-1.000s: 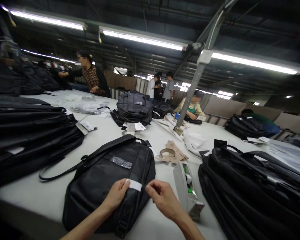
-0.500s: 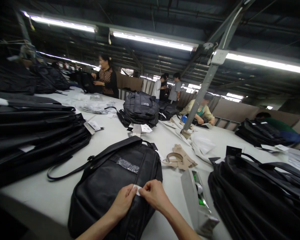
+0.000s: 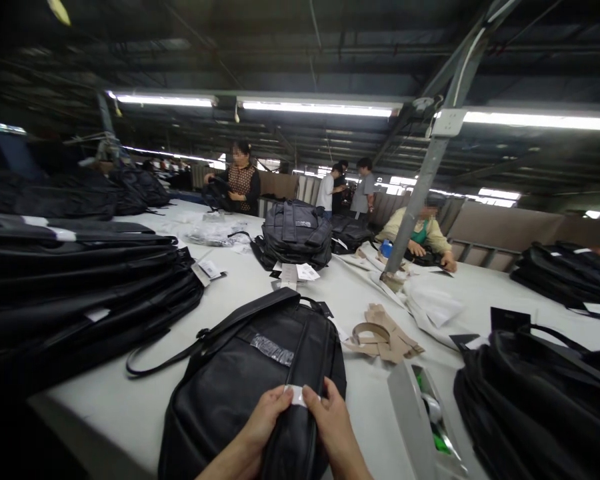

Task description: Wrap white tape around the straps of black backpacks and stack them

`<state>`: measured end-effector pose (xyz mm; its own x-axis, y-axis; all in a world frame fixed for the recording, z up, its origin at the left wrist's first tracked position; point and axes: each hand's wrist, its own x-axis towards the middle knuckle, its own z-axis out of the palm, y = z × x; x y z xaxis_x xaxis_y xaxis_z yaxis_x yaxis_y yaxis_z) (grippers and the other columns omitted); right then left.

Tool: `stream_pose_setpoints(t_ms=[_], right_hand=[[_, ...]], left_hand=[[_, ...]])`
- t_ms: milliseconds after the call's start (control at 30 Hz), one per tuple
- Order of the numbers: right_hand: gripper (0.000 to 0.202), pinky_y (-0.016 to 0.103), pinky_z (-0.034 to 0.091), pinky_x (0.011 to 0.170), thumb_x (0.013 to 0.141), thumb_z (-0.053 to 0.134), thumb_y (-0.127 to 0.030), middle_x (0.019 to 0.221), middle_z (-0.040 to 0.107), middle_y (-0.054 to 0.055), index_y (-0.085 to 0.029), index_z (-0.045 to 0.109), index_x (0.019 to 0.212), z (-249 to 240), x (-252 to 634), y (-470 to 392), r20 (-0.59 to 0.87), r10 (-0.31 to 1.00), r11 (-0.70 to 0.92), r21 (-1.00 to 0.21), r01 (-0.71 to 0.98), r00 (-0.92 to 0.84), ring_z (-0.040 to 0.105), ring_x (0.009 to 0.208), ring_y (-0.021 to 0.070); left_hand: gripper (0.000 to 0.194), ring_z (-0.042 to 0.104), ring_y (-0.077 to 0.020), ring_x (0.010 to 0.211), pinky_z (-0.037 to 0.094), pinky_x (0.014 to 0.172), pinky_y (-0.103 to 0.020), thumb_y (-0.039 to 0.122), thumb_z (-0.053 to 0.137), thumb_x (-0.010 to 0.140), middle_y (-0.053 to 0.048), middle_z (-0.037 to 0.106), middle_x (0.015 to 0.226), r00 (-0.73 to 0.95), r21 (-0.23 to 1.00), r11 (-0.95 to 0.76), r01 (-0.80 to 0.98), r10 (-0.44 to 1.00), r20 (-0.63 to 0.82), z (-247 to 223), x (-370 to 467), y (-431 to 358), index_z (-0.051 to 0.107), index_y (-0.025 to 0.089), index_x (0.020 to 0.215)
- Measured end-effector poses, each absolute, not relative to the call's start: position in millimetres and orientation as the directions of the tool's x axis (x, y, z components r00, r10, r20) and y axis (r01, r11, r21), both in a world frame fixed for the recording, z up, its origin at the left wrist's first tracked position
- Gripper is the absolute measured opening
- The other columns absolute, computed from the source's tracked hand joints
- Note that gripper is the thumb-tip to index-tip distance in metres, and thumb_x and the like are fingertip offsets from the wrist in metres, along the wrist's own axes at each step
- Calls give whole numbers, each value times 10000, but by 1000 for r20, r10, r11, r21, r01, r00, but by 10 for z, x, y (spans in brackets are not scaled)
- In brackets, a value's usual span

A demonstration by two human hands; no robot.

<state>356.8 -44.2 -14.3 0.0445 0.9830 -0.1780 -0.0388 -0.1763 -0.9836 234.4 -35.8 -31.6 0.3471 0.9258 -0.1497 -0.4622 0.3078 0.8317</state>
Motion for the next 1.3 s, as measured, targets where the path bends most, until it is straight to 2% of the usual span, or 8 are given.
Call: stream_pose_setpoints(t_ms=[133,333,467,667,767,900,1033,1300], right_hand=[[615,278,454,518,584,718,-513,571,634,11,-144,501,1026,16,3680,-455,-196,980,-198,-973,-121,-21,600,532,198],[496,283,479,562,585,724,-431,652,680,33,-153,581,970,73,4374,-443,-289,952,-298,-949,-98,-97,648,617,219],[563,306,471,534,613,651,-507,602,668,33,-144,563,1034,-164,4656,-435,-278,957,-276,-960,40,-82,644,577,236],[654,407,492,672,601,548,-609,595,652,61,-139,551,1054,-519,5180,-420,-130,977,-208,-771,602,171,648,682,311],[628,449,483,726,667,480,-580,757,669,112,-133,525,1105,-525,5317,-414,102,981,-79,-562,824,164,637,753,323],[480,475,428,881,722,444,-486,1031,620,158,-144,562,1037,-348,5170,-447,461,886,165,-385,908,35,568,991,330],[446,455,413,926,722,491,-509,1075,626,115,-201,588,1029,58,4737,-471,387,914,129,-565,815,124,564,1012,307],[605,382,427,920,739,483,-659,1106,620,131,-148,601,1039,904,3298,-55,-51,980,-62,-997,-51,-192,548,1084,246]], left_hand=[[528,561,-186,592,439,623,-304,650,475,717,-53,596,639,336,954,237,-183,927,-166,-52,2091,-436,600,139,746],[450,528,-272,1034,373,924,-384,538,368,810,-110,602,1048,-373,771,62,634,898,234,165,850,-489,549,178,1009],[525,485,-257,1139,359,960,-361,439,395,799,-173,529,1206,-381,780,190,596,922,66,-158,764,-699,436,95,1192],[536,603,-217,743,449,665,-302,587,273,822,-76,638,728,-208,858,146,493,977,-47,-46,869,-726,592,162,748],[489,565,-217,912,430,726,-282,549,484,741,-91,625,930,-271,870,164,464,962,-37,38,704,-344,555,147,1011],[421,513,-159,513,371,468,-260,457,670,572,-23,563,572,-82,867,321,381,946,-314,-56,705,54,617,111,805],[217,314,-68,359,262,386,-211,290,708,494,66,366,371,82,884,371,286,909,-408,215,752,221,589,124,569],[341,371,-32,430,320,452,-167,213,606,655,44,492,571,157,984,99,148,980,-122,1628,1281,557,585,125,984]])
